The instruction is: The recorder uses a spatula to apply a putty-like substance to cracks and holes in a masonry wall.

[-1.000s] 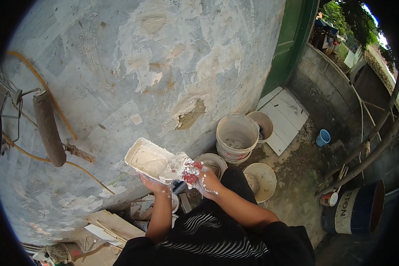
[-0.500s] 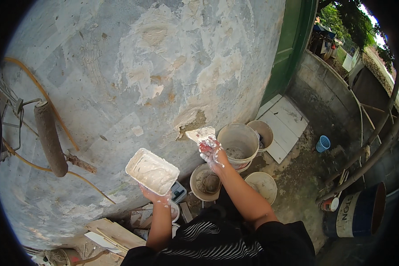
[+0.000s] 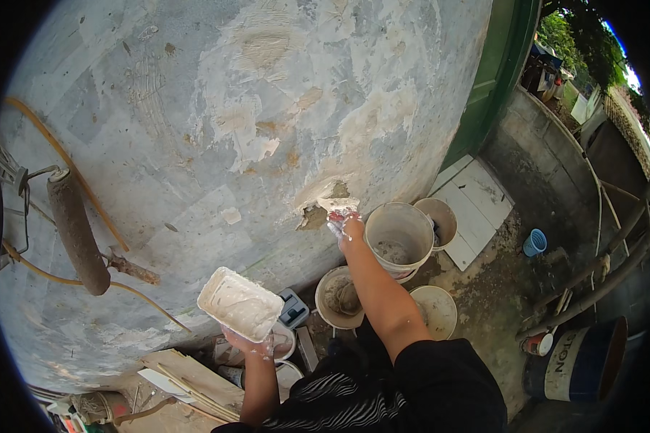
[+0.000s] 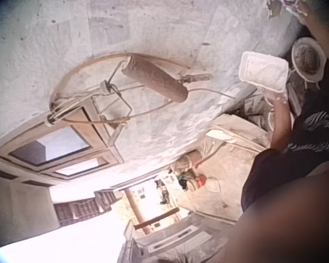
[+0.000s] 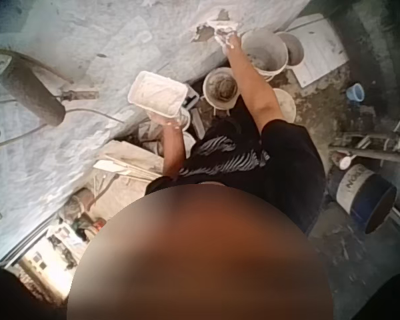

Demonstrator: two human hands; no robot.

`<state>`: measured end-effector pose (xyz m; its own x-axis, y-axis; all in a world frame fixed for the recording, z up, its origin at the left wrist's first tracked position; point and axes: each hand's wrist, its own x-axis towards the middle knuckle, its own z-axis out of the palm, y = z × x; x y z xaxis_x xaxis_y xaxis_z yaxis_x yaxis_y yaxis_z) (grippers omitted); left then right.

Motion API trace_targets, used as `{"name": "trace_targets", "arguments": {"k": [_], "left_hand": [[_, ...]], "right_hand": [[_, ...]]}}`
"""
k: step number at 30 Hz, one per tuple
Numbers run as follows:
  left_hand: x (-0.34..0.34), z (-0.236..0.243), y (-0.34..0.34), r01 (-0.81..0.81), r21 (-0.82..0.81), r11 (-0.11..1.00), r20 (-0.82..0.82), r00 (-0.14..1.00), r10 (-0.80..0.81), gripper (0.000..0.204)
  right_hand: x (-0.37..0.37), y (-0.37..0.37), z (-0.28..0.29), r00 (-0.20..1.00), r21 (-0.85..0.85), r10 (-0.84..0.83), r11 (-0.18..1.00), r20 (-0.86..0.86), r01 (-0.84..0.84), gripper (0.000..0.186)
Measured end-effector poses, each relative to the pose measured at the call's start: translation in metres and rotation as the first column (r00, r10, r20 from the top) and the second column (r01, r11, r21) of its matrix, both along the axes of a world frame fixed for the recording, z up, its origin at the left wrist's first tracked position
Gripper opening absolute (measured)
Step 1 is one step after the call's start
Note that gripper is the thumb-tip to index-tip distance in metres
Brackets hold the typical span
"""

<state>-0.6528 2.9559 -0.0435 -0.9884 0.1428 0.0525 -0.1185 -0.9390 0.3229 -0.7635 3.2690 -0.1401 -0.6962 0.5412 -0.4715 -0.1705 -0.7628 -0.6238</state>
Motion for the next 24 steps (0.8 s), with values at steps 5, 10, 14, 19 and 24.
{"name": "trace_targets", "arguments": {"k": [5, 10, 14, 19, 24], "left_hand": [[0.002, 0.006, 0.007, -0.023, 0.063, 0.998, 0.076, 0.997, 0.018, 0.058], [0.002, 0.006, 0.006, -0.057, -0.019, 0.998, 0.185, 0.981, 0.059, 0.059], [0.002, -0.010, 0.002, -0.087, -0.037, 0.996, 0.180, 0.979, 0.092, 0.060], [0.004, -0.010, 0.001, -0.131, -0.070, 0.989, 0.208, 0.968, 0.143, 0.062], [0.000, -0.022, -0.001, -0.056, -0.005, 0.998, 0.116, 0.992, 0.056, 0.066]], "right_hand": [[-0.003, 0.013, -0.003, 0.999, 0.238, -0.035, 0.971, 0.005, 0.032, 0.021], [-0.004, 0.015, 0.019, 0.914, 0.721, -0.159, 0.669, 0.373, -0.178, 0.022], [0.004, 0.006, 0.056, 0.892, 0.817, -0.208, 0.521, 0.402, -0.247, 0.024], [0.006, 0.014, 0.042, 0.910, 0.853, -0.245, 0.489, 0.333, -0.181, 0.024], [0.004, 0.020, -0.028, 0.873, 0.644, -0.276, 0.763, 0.401, -0.054, 0.023]]}}
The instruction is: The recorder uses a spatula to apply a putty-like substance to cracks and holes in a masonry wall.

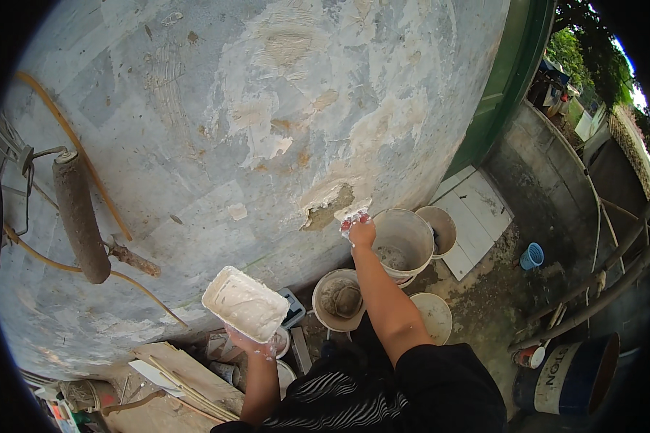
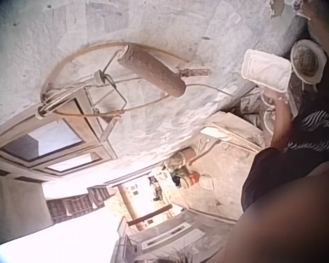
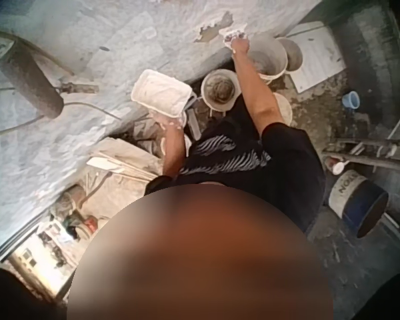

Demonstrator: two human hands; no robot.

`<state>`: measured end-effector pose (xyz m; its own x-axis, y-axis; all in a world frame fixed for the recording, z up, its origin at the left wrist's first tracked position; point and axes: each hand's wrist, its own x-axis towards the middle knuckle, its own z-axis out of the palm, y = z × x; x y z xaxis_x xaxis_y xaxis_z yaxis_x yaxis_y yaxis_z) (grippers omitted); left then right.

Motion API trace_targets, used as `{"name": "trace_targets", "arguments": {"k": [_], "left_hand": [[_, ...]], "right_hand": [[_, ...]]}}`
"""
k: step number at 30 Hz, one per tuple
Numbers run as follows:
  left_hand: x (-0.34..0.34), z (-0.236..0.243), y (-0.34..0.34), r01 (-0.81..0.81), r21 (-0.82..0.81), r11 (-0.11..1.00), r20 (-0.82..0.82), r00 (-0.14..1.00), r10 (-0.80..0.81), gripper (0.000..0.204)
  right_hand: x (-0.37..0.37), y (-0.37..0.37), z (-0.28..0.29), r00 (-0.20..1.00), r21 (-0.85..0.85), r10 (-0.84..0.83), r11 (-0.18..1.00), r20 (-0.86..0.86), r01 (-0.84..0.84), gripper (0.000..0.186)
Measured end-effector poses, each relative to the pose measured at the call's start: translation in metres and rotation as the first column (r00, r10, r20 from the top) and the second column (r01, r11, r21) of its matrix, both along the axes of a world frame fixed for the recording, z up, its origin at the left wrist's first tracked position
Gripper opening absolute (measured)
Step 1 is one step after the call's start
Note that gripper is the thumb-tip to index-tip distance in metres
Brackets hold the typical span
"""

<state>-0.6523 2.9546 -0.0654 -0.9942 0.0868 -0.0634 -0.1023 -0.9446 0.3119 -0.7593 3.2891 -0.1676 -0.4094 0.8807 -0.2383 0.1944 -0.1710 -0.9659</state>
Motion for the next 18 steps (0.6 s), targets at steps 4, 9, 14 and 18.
{"name": "trace_targets", "arguments": {"k": [4, 9, 14, 18], "left_hand": [[0.006, 0.003, -0.001, -0.008, -0.012, 1.000, -0.008, 1.000, 0.008, 0.067], [0.012, 0.010, -0.010, -0.056, -0.055, 0.997, -0.092, 0.994, 0.051, 0.059], [0.012, 0.013, -0.005, -0.093, -0.029, 0.995, -0.047, 0.995, 0.092, 0.058], [0.012, 0.011, -0.007, -0.091, -0.007, 0.996, -0.053, 0.994, 0.090, 0.057]], "right_hand": [[-0.013, -0.016, -0.011, 0.999, -0.006, -0.014, 1.000, -0.043, 0.014, 0.023], [-0.019, -0.045, 0.036, 0.993, 0.138, 0.089, 0.985, 0.077, -0.099, 0.026], [-0.014, -0.036, 0.062, 0.987, 0.257, 0.094, 0.958, 0.129, -0.125, 0.028], [-0.009, -0.022, 0.045, 0.992, 0.181, 0.124, 0.977, -0.039, -0.115, 0.028]]}}
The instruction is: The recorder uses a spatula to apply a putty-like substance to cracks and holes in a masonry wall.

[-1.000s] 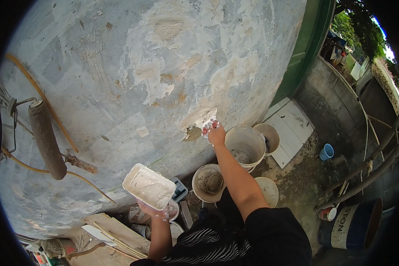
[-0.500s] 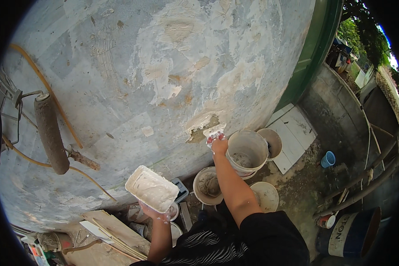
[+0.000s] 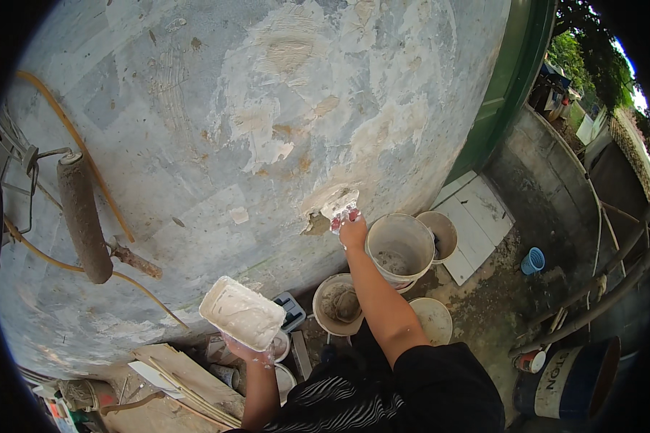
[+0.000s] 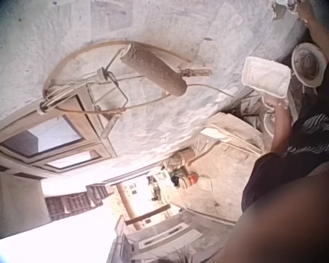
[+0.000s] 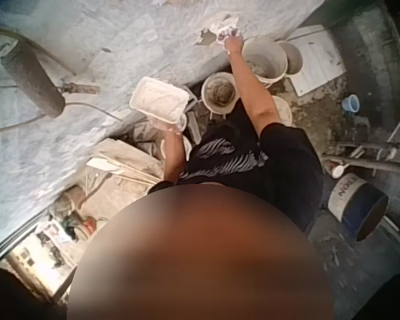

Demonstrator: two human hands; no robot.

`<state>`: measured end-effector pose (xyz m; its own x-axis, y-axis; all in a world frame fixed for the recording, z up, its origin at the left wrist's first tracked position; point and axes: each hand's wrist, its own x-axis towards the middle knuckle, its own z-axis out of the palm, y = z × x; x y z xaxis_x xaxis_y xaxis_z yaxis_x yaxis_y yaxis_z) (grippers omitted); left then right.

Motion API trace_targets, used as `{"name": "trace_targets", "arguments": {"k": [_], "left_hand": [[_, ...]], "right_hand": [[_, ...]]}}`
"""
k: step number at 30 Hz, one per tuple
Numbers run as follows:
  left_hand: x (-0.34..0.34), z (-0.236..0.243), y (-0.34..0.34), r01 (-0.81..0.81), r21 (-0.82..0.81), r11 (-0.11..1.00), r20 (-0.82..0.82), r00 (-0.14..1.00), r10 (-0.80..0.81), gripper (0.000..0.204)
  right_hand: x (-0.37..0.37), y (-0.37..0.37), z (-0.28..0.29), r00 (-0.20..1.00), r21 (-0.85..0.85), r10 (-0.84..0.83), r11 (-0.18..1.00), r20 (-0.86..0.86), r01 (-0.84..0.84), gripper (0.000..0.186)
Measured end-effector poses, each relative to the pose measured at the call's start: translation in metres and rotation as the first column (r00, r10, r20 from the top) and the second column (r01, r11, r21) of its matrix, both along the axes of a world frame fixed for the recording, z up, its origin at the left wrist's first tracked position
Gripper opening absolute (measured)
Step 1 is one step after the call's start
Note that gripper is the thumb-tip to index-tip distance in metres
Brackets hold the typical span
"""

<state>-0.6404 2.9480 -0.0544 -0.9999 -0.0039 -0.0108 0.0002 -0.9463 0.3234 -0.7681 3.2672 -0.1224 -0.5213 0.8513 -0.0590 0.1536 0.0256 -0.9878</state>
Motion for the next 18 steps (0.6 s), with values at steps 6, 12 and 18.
{"name": "trace_targets", "arguments": {"k": [6, 12, 18], "left_hand": [[-0.002, 0.001, 0.002, 0.062, 0.033, 0.998, 0.031, 0.998, -0.063, 0.058], [0.004, 0.006, -0.001, 0.027, 0.017, 0.999, -0.007, 1.000, -0.027, 0.058], [0.006, 0.005, -0.005, 0.044, 0.113, 0.993, -0.004, 0.999, -0.044, 0.057]], "right_hand": [[-0.003, 0.010, -0.010, 0.990, 0.032, -0.035, 0.999, 0.137, 0.031, 0.027], [-0.014, -0.028, 0.035, 0.981, 0.074, -0.007, 0.997, 0.192, -0.008, 0.028], [-0.013, -0.011, 0.006, 0.997, -0.047, 0.037, 0.998, 0.061, -0.034, 0.026]]}}
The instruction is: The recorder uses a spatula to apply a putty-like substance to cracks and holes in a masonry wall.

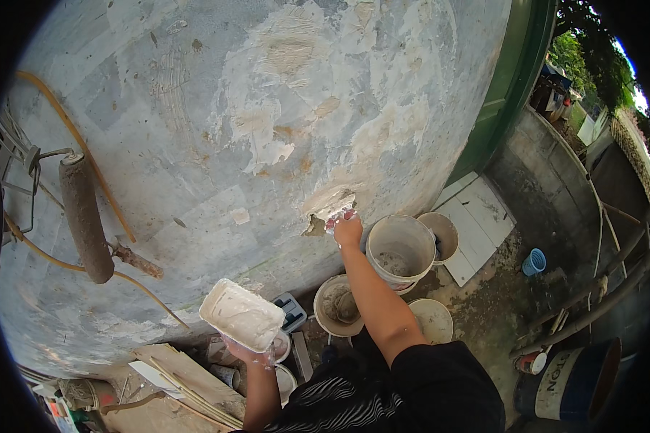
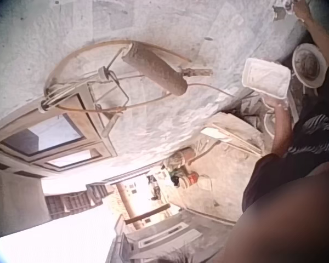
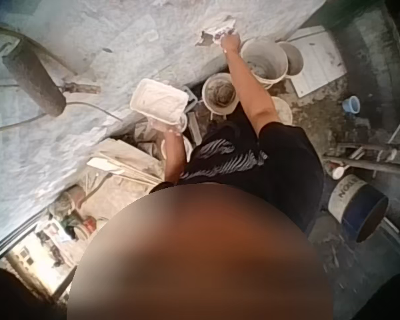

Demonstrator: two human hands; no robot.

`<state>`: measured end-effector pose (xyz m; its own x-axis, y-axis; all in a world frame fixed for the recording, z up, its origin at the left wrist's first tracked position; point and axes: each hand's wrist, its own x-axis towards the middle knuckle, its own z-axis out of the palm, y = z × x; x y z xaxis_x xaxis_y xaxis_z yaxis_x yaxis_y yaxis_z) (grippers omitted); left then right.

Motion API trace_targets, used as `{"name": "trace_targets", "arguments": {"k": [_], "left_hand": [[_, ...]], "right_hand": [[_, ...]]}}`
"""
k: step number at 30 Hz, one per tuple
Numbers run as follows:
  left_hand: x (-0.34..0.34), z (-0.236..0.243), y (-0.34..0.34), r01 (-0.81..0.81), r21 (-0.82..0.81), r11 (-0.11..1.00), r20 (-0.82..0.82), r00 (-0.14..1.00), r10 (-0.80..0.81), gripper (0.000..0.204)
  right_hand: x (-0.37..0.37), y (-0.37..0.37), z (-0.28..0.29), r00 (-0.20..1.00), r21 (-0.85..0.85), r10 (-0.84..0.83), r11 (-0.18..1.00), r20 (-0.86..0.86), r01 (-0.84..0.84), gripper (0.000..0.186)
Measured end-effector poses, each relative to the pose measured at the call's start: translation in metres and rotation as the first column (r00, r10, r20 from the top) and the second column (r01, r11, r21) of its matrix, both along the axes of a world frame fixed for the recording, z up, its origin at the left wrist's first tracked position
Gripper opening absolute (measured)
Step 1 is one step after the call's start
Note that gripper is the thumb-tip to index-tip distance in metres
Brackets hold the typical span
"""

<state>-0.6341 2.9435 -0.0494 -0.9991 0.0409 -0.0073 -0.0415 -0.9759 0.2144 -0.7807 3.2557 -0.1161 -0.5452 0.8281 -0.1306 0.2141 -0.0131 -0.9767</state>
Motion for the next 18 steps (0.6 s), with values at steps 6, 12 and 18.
{"name": "trace_targets", "arguments": {"k": [6, 12, 18], "left_hand": [[0.000, 0.005, 0.000, -0.028, -0.033, 0.999, 0.002, 1.000, 0.028, 0.056], [0.002, 0.007, 0.001, -0.029, -0.092, 0.995, -0.037, 0.999, 0.026, 0.057], [0.001, 0.011, 0.007, -0.018, -0.065, 0.998, -0.013, 1.000, 0.017, 0.057]], "right_hand": [[-0.016, -0.003, -0.014, 0.995, 0.062, 0.053, 0.996, 0.083, -0.058, 0.027], [-0.019, 0.003, -0.013, 0.997, -0.006, 0.025, 1.000, -0.068, -0.026, 0.028], [-0.005, 0.011, -0.027, 0.997, -0.109, -0.032, 0.994, -0.070, 0.024, 0.024]]}}
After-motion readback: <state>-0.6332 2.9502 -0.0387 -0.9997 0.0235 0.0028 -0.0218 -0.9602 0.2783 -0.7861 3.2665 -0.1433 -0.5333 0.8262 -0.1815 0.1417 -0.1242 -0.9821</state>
